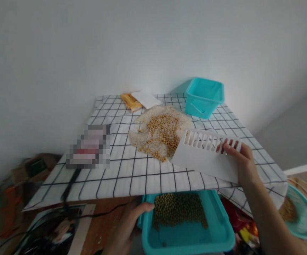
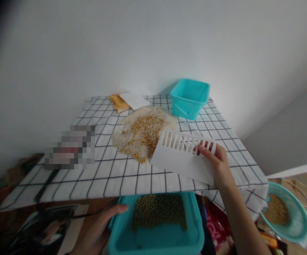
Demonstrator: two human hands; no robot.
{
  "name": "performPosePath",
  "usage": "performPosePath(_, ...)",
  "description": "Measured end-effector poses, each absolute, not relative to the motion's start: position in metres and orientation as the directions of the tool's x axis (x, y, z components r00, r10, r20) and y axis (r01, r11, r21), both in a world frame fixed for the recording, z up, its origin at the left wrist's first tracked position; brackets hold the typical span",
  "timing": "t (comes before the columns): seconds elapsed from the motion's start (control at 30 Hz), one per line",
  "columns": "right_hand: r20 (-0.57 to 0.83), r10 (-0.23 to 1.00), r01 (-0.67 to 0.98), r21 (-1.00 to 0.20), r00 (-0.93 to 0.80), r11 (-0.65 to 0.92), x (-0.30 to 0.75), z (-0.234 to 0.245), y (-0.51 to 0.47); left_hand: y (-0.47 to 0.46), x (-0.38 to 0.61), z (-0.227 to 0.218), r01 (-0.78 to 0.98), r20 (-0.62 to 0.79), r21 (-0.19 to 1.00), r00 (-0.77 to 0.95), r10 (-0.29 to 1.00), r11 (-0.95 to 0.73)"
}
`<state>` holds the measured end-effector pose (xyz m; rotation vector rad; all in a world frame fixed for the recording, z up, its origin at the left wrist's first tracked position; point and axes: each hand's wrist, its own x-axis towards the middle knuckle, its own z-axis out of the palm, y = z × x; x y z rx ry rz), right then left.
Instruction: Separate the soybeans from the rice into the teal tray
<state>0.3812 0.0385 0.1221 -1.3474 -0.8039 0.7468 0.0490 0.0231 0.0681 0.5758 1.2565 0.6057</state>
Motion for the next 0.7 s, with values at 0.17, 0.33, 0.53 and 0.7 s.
performPosePath(0.17,0.043,0.854,-0.057,-0.995,0.519,0.085,0.375,0.122,0.035,0.022,0.049,0.067,-0.109,-0.67,0.706,0.218,0.709,0.7)
performPosePath(0.33,0.068,0.874,-0.035,-0.995,0.48,0.097,0.377,0.119,0.038,0.022,0.05,0.07,-0.084,-0.669,0.714,0.208,0.713,0.695)
performPosePath(0.53,0.156,0.882,0.047,-0.987,0.445,0.151,0.382,0.111,0.041,0.022,0.049,0.068,-0.093,-0.651,0.728,0.216,0.727,0.679)
performPosePath(0.7,0.145,0.882,0.024,-0.988,0.448,0.15,0.379,0.115,0.04,0.023,0.052,0.073,-0.089,-0.641,0.734,0.239,0.729,0.674)
